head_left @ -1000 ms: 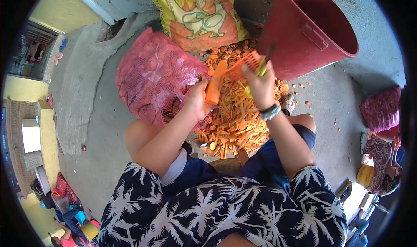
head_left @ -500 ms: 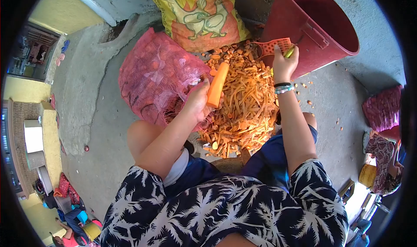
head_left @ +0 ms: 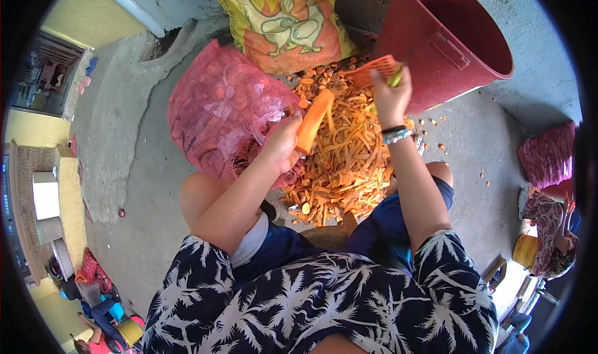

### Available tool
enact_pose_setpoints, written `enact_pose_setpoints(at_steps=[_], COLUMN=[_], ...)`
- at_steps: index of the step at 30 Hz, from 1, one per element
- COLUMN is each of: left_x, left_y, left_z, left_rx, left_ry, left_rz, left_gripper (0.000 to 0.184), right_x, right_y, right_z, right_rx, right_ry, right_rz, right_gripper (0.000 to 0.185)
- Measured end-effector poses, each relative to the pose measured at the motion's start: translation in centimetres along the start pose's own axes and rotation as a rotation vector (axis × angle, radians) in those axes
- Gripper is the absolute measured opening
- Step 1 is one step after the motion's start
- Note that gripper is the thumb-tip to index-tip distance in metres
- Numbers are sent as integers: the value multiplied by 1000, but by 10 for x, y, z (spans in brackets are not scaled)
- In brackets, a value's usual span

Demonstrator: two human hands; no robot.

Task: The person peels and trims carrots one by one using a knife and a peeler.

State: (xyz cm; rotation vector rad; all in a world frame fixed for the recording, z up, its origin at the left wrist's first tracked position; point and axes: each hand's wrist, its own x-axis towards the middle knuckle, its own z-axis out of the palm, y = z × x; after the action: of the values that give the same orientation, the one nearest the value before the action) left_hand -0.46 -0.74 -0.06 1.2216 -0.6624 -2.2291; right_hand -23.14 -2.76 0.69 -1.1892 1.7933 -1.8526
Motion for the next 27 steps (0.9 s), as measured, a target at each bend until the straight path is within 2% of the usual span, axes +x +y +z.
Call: enact_pose_setpoints(at_steps=[2,3,4,5,8,9,10,12,14,16,18,20,22,25,26,27], left_x=[-4,-12,-15,-13,-14,-13,-12,-10,-8,-10,-11,-11,-12,-10,-8,-6], left_y=[3,6,8,10,12,10,7,7,11,5,6,9,10,14,17,20], left_z=[-2,3,7,3,10,8,7,5,4,1,1,1,3,8,6,2], left_rx=[-7,47,100,166,285,282,286,293,314,274,239,118,162,16,17,-172], left_ry=[-67,-139,-214,-255,-271,-268,-249,-233,-297,-292,-289,-294,-292,-285,-284,-397], left_rz=[1,62,121,112,214,212,187,162,153,145,131,119,164,248,249,146], left_gripper=[37,37,39,52,57,57,57,58,56,54,52,48,48,46,46,44], right_x=[18,19,14,4,-32,-38,-43,-35,-17,9,30,33,30,20,15,9], right_y=[11,4,0,-5,-46,-55,-48,-28,-22,5,24,19,11,9,10,5], right_z=[-13,-17,-15,-12,1,2,8,13,11,2,-19,-36,-35,-32,-28,-25], right_rx=[18,178,177,214,307,202,242,217,167,-69,151,376,393,373,399,417], right_ry=[125,91,93,-3,-299,-446,-478,-403,-180,133,241,211,211,118,100,69], right_rz=[63,129,128,178,238,308,229,176,156,-59,160,294,273,316,324,341], right_gripper=[23,23,23,24,28,32,32,31,29,24,19,17,18,20,19,19])
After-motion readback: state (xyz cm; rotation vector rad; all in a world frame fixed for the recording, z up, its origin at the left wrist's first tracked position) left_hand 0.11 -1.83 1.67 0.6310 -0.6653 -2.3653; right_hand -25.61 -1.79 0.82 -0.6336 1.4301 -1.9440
